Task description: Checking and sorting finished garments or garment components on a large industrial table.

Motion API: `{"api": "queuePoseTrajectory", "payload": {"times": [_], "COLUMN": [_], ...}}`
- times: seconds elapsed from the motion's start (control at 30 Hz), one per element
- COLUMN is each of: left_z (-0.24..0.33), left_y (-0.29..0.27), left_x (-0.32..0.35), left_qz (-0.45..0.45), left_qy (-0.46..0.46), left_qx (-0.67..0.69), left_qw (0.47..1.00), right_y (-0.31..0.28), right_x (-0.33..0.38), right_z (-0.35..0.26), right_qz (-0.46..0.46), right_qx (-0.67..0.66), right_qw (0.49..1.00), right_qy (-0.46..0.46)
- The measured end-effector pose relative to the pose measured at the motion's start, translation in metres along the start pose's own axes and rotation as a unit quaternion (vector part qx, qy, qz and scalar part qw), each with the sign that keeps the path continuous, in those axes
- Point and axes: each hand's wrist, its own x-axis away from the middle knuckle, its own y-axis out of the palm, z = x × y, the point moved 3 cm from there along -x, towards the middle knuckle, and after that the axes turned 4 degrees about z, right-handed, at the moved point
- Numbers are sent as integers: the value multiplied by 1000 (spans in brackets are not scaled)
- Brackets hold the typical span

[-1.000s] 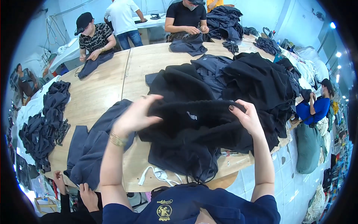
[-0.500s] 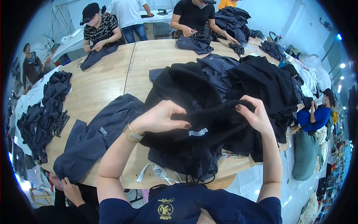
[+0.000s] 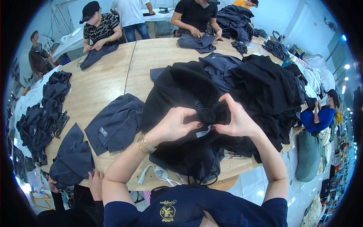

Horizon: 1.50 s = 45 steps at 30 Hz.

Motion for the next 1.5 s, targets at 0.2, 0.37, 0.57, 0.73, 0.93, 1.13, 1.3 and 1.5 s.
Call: {"api": "queuePoseTrajectory", "payload": {"times": [0.2,0.37,0.57,0.73,0.93,1.13,1.3,1.5], "left_z": [-6,-20,-14,74,69,-4,-9,25], "left_y": [-47,-116,-118,-47,-29,-60,-157,-62], "left_x": [2,4,0,-25,-17,2,12,-34], "left_qz": [116,167,178,133,290,147,-11,58], "left_qy": [123,108,129,341,261,-86,-143,209], "left_qx": [-348,-416,-435,-420,-411,-124,-2,-114], "left_qw": [922,887,873,830,824,977,990,969], "right_y": [-35,-49,-51,-53,-75,-123,-104,-69], "right_x": [9,37,69,26,12,33,33,12], "right_z": [45,44,34,-74,-62,-30,-34,-14], "right_qz": [158,192,57,162,261,283,173,136], "right_qx": [247,182,83,344,171,150,47,-15], "right_qw": [955,951,982,920,946,947,984,990], "right_qy": [46,159,162,-96,-85,-25,2,36]}}
